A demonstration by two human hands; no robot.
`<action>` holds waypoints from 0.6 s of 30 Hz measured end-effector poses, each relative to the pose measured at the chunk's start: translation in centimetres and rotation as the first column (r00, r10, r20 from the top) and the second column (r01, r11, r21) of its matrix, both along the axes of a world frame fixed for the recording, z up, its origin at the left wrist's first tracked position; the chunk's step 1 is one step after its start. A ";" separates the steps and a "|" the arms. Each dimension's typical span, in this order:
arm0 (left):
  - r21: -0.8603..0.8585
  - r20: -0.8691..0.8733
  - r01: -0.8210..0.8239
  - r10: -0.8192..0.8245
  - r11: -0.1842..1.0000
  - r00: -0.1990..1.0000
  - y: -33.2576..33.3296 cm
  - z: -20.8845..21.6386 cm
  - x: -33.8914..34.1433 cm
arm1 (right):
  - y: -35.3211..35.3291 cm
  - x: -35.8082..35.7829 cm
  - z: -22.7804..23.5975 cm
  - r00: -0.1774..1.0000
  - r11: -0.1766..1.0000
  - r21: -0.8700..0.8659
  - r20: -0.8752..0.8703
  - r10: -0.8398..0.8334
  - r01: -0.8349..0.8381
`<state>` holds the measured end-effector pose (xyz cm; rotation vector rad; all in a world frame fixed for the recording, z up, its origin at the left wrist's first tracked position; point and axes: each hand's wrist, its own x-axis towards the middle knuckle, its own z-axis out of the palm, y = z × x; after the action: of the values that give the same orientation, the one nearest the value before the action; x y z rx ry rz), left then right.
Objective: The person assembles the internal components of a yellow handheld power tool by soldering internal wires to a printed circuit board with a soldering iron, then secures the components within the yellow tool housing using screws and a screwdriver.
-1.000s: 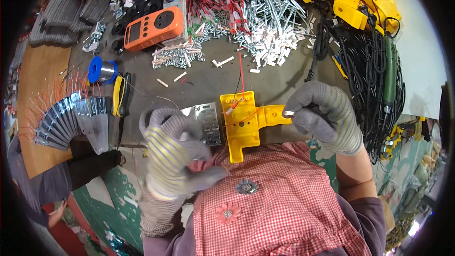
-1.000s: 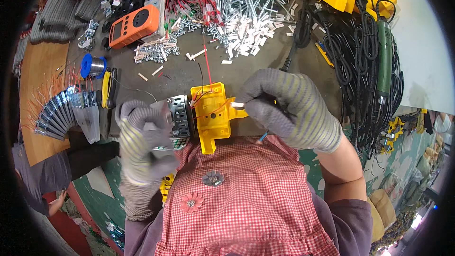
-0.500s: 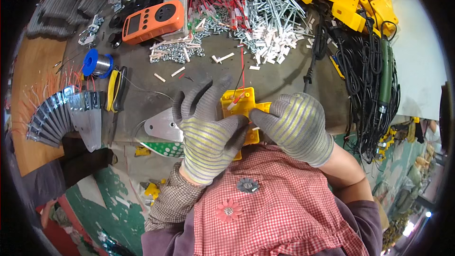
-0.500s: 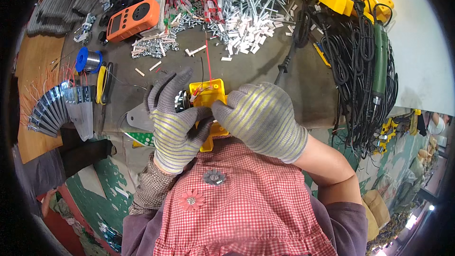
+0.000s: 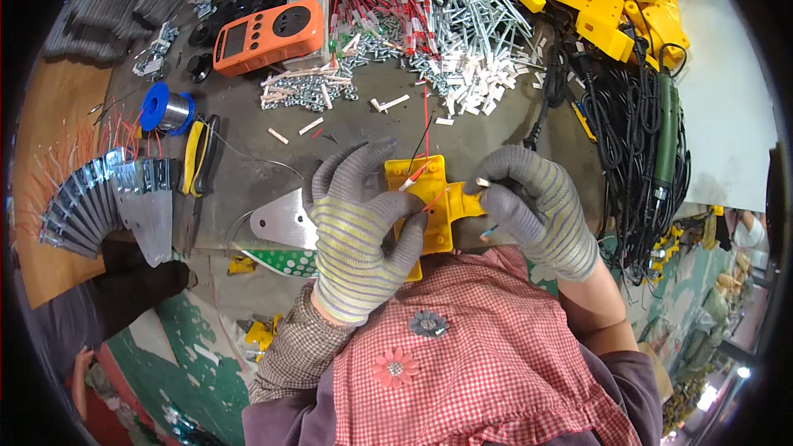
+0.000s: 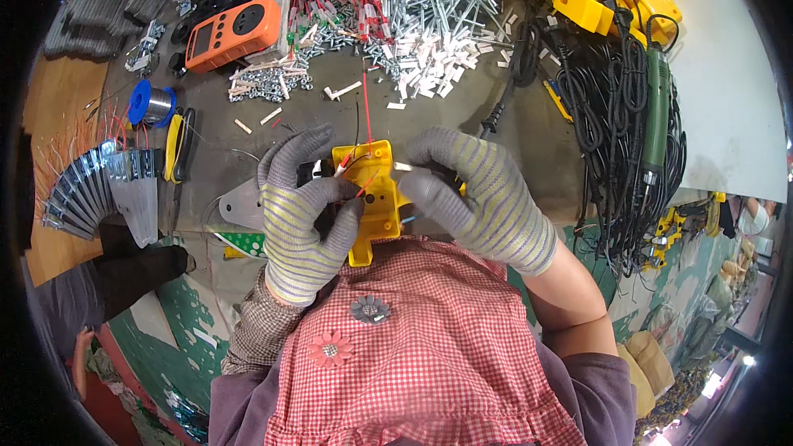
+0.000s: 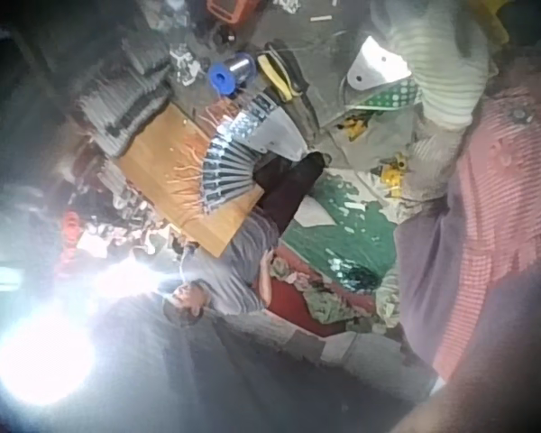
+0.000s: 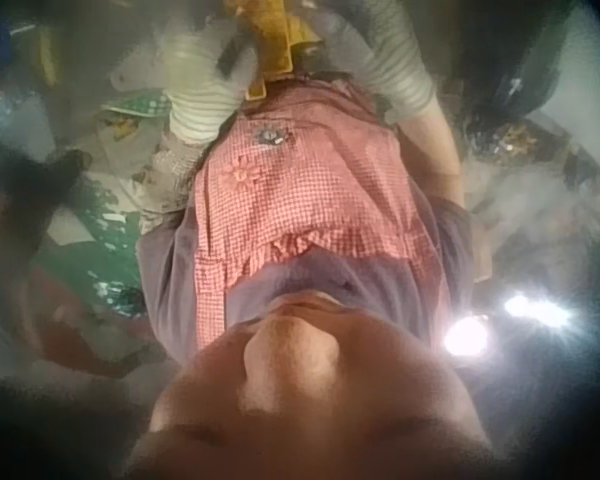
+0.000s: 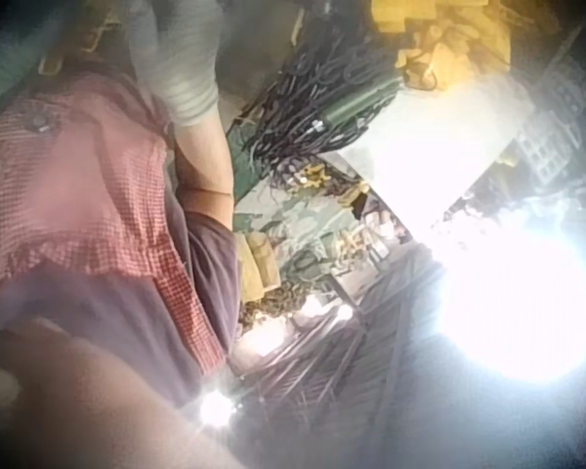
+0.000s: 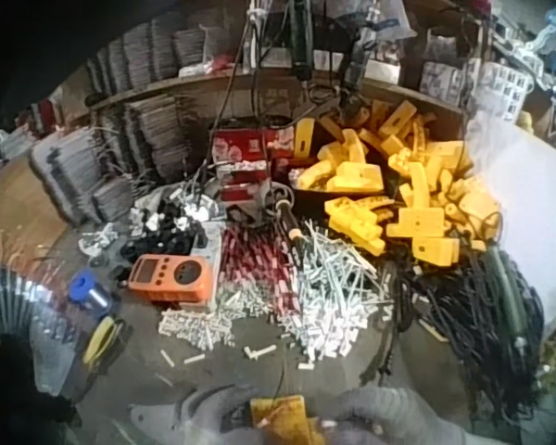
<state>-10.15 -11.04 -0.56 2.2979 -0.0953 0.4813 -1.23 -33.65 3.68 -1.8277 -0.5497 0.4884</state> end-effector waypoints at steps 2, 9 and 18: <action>0.023 -0.050 -0.011 0.012 1.000 0.999 -0.1 0.7 0.1 | -0.7 0.6 -0.8 0.999 1.000 0.029 0.041 0.001 -0.002; 0.125 -0.022 -0.047 0.050 0.991 0.999 -0.9 0.9 0.1 | -0.5 4.4 -0.5 0.888 0.917 0.328 -0.316 0.334 -0.228; -0.060 -0.042 -0.125 0.122 0.990 0.992 -1.0 -0.1 0.3 | 3.1 3.8 -1.9 0.996 0.994 -0.103 -0.085 0.028 -0.037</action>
<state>-9.84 -12.08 -0.65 2.2593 0.0806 0.4959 2.55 -30.56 1.81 -1.8904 -0.5057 0.6231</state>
